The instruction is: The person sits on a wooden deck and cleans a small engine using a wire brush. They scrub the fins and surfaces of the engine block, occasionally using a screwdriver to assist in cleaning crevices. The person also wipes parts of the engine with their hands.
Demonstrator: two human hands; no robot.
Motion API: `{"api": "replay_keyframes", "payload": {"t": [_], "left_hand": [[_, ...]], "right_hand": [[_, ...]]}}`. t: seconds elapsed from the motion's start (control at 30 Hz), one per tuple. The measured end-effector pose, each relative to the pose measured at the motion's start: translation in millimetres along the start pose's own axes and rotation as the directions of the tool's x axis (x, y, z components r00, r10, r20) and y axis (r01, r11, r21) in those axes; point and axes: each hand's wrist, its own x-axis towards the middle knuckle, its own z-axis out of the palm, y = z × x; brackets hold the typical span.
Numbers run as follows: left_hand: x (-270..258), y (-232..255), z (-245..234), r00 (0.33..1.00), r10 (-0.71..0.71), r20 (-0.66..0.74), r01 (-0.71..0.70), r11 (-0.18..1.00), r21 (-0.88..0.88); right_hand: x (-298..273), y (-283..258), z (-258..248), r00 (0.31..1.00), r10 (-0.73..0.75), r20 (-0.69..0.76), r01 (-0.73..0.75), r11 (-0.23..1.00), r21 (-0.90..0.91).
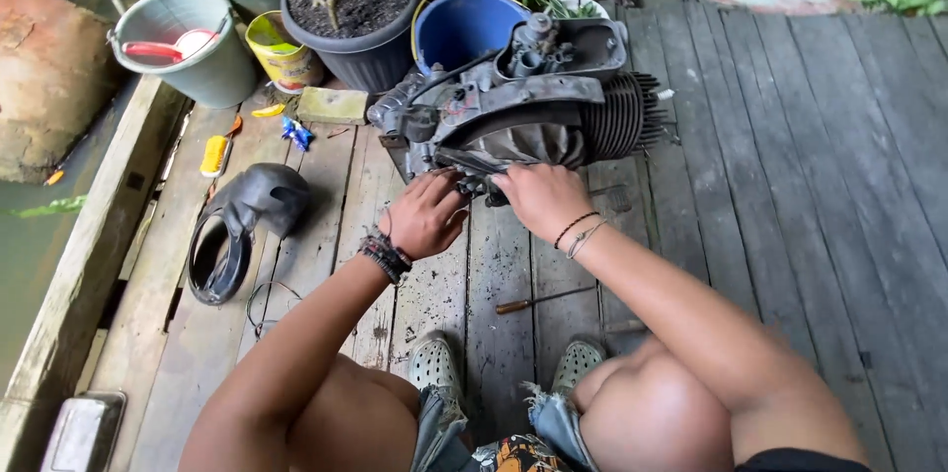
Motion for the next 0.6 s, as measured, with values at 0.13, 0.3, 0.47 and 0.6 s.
{"api": "replay_keyframes", "payload": {"t": [0.13,0.3,0.47,0.6], "left_hand": [[3.0,5.4,-17.2,0.999,0.008,0.036,-0.008,1.000,-0.007],[27.3,4.6,-28.5,0.999,0.029,-0.028,-0.029,1.000,0.006],[54.7,16.7,-22.9,0.997,0.028,-0.076,-0.030,0.999,-0.024],[53.7,17.1,-24.1,0.995,0.032,-0.090,-0.034,0.999,-0.019]], "right_hand": [[-31.8,31.0,-14.1,0.999,0.030,0.036,-0.032,0.997,0.065],[-74.5,71.0,-68.2,0.950,0.219,0.222,-0.210,0.976,-0.061],[-65.3,70.9,-48.5,0.982,0.154,0.107,-0.177,0.952,0.249],[-35.7,71.0,8.5,0.995,0.045,-0.091,-0.022,0.971,0.239]]}}
